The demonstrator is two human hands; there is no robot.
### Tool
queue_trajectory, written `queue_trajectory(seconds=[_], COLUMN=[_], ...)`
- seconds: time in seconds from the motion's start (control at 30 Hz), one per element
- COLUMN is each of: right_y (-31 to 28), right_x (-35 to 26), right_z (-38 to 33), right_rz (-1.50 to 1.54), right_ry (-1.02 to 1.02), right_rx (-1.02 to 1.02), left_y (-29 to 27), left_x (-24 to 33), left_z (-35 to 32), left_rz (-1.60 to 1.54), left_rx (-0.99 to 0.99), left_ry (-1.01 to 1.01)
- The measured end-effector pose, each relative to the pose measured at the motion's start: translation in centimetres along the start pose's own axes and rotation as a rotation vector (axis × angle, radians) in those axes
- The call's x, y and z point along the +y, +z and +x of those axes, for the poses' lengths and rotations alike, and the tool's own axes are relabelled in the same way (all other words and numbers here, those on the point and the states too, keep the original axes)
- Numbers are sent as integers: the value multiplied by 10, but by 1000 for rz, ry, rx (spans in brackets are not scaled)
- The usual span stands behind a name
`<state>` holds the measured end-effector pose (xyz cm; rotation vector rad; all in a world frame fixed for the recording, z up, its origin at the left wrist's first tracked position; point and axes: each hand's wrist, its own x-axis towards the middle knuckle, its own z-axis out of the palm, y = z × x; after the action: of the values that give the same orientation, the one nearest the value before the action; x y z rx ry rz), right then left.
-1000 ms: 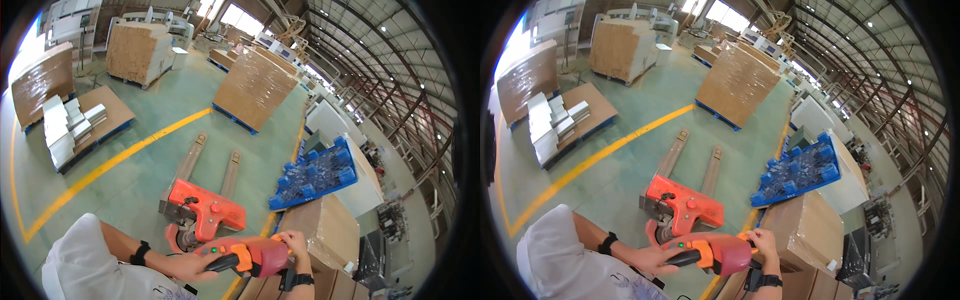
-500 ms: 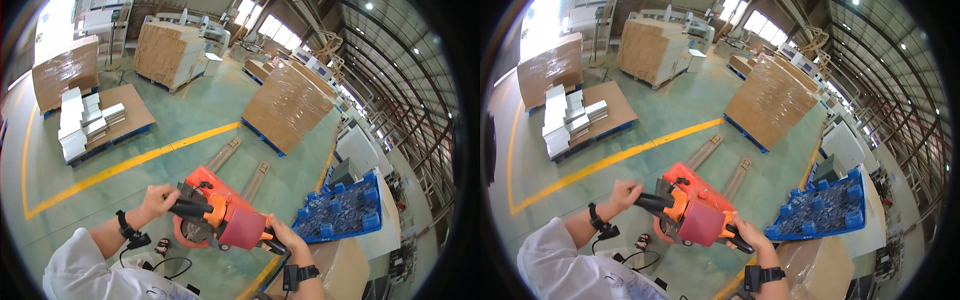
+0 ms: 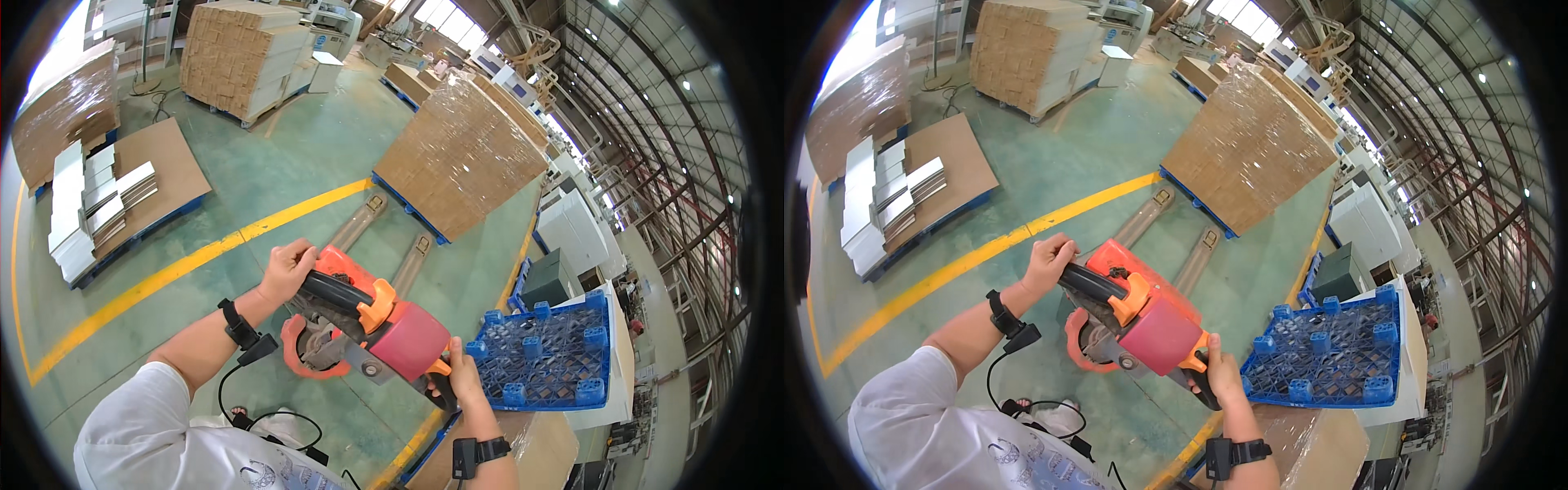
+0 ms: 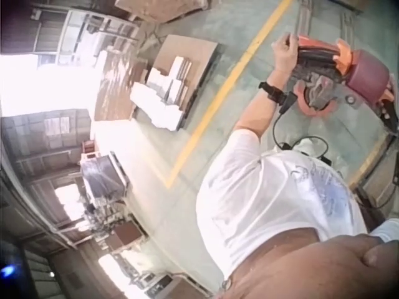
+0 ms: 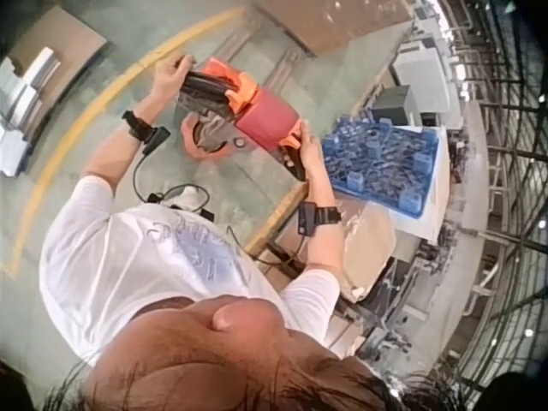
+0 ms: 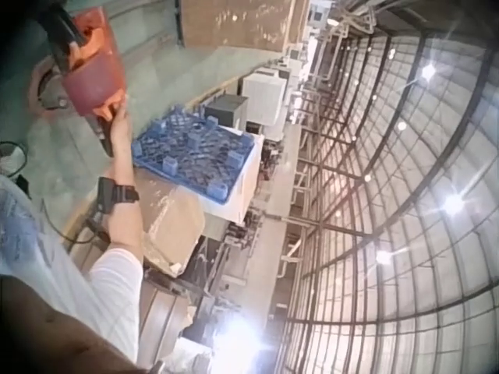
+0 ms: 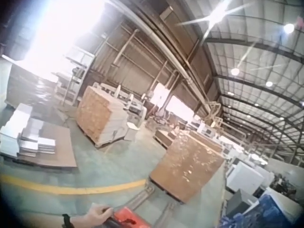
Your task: The recorder loads wooden planks into a production machine and then uses a pallet jack to transport a loaded pallet through the warehouse.
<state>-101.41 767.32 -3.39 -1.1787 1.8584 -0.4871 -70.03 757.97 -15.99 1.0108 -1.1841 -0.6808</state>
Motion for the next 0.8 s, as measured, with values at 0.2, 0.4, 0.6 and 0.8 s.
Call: queue_trajectory(seconds=[0.2,0.4,0.6,0.8], right_y=[-98,-177,-197,-216], right_x=[8,-25,-121,-172], right_z=[170,340,448,586], right_rz=[-126,-253,-213,-231], right_ry=[-138,-259,-195,-188], right_rx=[177,175,34,70], left_y=[111,189,245,294], left_x=[-35,-73,-132,-204], left_z=[64,156,289,418], left_rz=[47,156,150,122], left_rx=[-54,-136,-105,-27], left_ry=[-85,-4,-63,-18])
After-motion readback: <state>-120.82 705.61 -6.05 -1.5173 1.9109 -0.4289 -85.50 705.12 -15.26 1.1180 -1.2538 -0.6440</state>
